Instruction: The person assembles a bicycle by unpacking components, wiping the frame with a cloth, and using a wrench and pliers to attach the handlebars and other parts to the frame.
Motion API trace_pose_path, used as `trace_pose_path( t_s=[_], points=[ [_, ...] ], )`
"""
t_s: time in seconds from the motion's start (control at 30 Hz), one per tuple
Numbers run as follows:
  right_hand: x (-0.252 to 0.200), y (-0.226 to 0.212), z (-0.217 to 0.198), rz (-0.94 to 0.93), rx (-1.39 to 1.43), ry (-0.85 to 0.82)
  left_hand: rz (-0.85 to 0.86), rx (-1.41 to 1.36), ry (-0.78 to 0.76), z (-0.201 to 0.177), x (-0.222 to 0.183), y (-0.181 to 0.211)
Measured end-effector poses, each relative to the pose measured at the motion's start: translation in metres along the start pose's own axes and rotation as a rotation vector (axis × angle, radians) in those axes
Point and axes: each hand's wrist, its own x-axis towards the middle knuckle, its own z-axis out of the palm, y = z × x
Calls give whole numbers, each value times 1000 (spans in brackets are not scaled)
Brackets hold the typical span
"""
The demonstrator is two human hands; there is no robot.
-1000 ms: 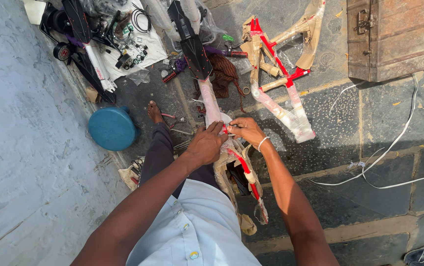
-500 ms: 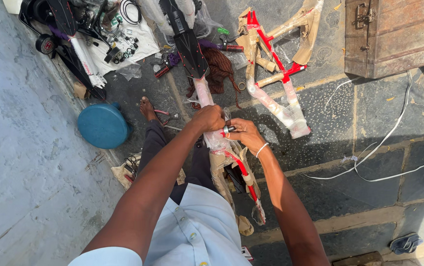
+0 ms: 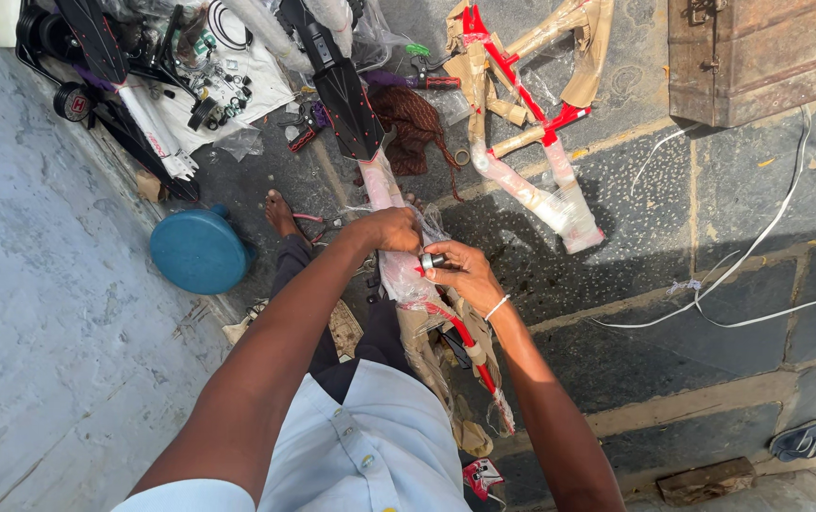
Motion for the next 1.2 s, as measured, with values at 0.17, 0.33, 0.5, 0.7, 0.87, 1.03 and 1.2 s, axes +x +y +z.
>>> trace_pose_path(
  t_s=[0.17,0.33,0.5,0.7,0.87,1.03,1.2],
  points=[
    [-1,-4,2,6,-28,2,-191,-31,56,-4,3,14],
    [-2,-9,3,18,-30,23,-128,61,188,3,-3,13],
    [1,-14,4,71,-71,-4,-28,192,309,0,-18,11],
    [14,-13,-4,51,-21,-109,98,-58,393,3,-63,28],
    [24,-13,-13,102,-59,-159,184,-108,412,8,-99,23],
    [25,-16,-10,104,-122,-136,250,-91,420,9,-119,27],
    [21,-18,-7,217,-304,-41,91,-55,308,4,-138,49]
  ],
)
